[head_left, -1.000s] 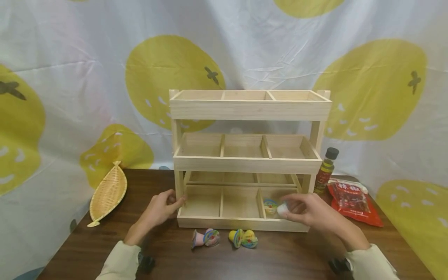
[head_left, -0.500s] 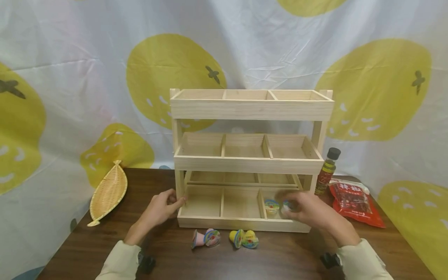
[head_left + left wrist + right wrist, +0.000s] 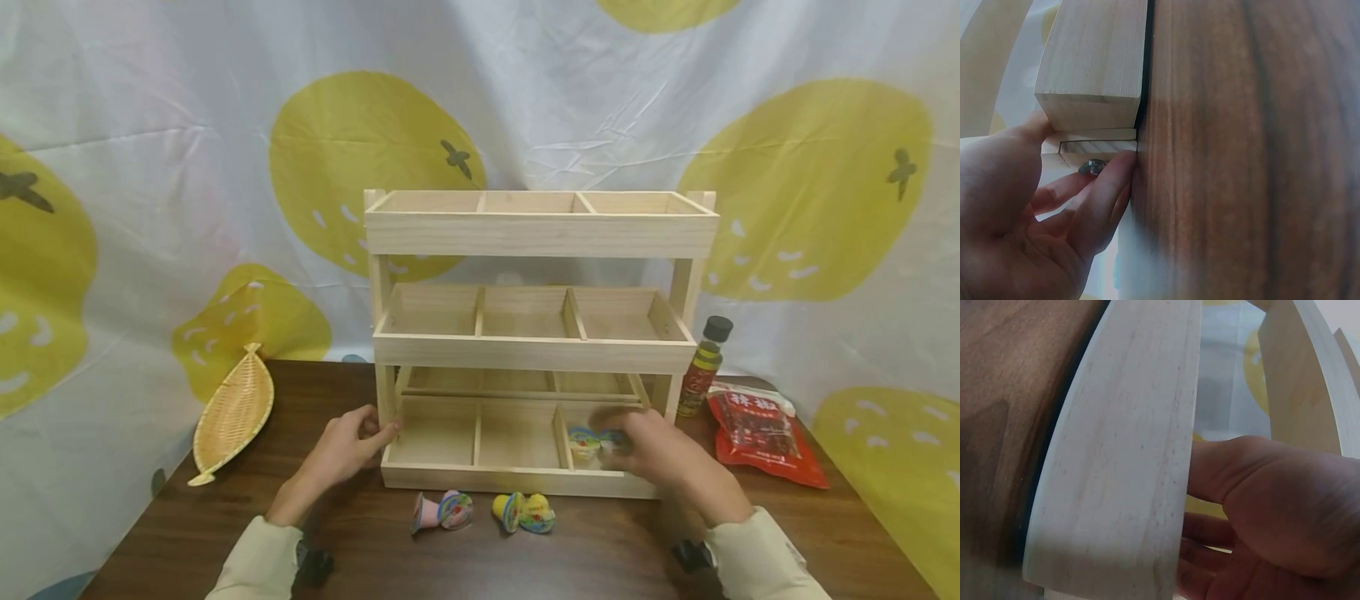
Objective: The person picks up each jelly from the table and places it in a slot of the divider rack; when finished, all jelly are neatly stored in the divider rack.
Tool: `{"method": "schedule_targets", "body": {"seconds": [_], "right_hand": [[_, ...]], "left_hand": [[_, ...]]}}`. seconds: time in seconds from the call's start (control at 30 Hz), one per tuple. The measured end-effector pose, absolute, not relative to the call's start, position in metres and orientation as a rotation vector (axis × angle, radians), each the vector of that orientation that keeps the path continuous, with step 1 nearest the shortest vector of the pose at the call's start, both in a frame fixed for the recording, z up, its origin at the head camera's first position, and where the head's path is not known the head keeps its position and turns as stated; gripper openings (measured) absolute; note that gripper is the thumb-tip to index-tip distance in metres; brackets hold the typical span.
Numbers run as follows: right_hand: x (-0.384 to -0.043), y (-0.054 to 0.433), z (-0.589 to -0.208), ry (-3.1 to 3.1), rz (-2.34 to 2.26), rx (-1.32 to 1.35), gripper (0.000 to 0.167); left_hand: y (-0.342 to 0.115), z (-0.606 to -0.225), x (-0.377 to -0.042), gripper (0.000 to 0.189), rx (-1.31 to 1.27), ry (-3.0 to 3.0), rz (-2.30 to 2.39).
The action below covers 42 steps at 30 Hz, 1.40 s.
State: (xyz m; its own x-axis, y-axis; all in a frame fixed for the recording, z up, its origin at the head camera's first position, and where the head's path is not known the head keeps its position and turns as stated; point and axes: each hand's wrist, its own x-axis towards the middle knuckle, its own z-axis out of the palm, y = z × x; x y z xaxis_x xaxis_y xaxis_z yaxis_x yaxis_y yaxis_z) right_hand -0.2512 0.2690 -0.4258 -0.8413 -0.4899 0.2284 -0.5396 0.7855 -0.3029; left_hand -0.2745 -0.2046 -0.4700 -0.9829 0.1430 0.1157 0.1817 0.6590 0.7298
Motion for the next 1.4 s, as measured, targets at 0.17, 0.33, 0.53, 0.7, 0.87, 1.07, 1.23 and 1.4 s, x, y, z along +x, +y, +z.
{"method": "schedule_targets", "body": {"seconds": [0.17, 0.33, 0.53, 0.7, 0.87, 1.07, 1.23, 1.4], "right_hand": [[-0.251, 0.270, -0.422, -2.835, 0.543, 0.851, 0.044], [-0.250, 0.270, -0.419, -2.836, 0.537, 0.843, 0.044], [-0.250, 0.270, -0.420, -2.861, 0.538, 0.789, 0.043], [-0.249, 0.270, -0.419, -2.853, 0.534, 0.792, 0.041], [-0.249, 0.271, -0.419, -2.844, 0.522, 0.791, 0.040], [-0.248, 0.273, -0.416, -2.854, 0.531, 0.787, 0.048], [-0.246, 0.272, -0.412, -2.796, 0.474, 0.747, 0.052], [-0.240, 0.254, -0.411, -2.619, 0.485, 0.807, 0.031]], "left_hand": [[-0.206, -0.469, -0.273, 0.039, -0.282, -2.820, -1.212], [-0.206, -0.468, -0.273, 0.038, -0.282, -2.819, -1.201], [-0.206, -0.467, -0.274, 0.038, -0.286, -2.817, -1.177], [-0.205, -0.467, -0.275, 0.037, -0.283, -2.820, -1.166], [-0.205, -0.468, -0.277, 0.037, -0.288, -2.818, -1.104], [-0.205, -0.469, -0.278, 0.038, -0.290, -2.821, -1.090], [-0.205, -0.470, -0.277, 0.039, -0.292, -2.822, -1.091], [-0.205, -0.471, -0.278, 0.038, -0.292, -2.823, -1.094]]}}
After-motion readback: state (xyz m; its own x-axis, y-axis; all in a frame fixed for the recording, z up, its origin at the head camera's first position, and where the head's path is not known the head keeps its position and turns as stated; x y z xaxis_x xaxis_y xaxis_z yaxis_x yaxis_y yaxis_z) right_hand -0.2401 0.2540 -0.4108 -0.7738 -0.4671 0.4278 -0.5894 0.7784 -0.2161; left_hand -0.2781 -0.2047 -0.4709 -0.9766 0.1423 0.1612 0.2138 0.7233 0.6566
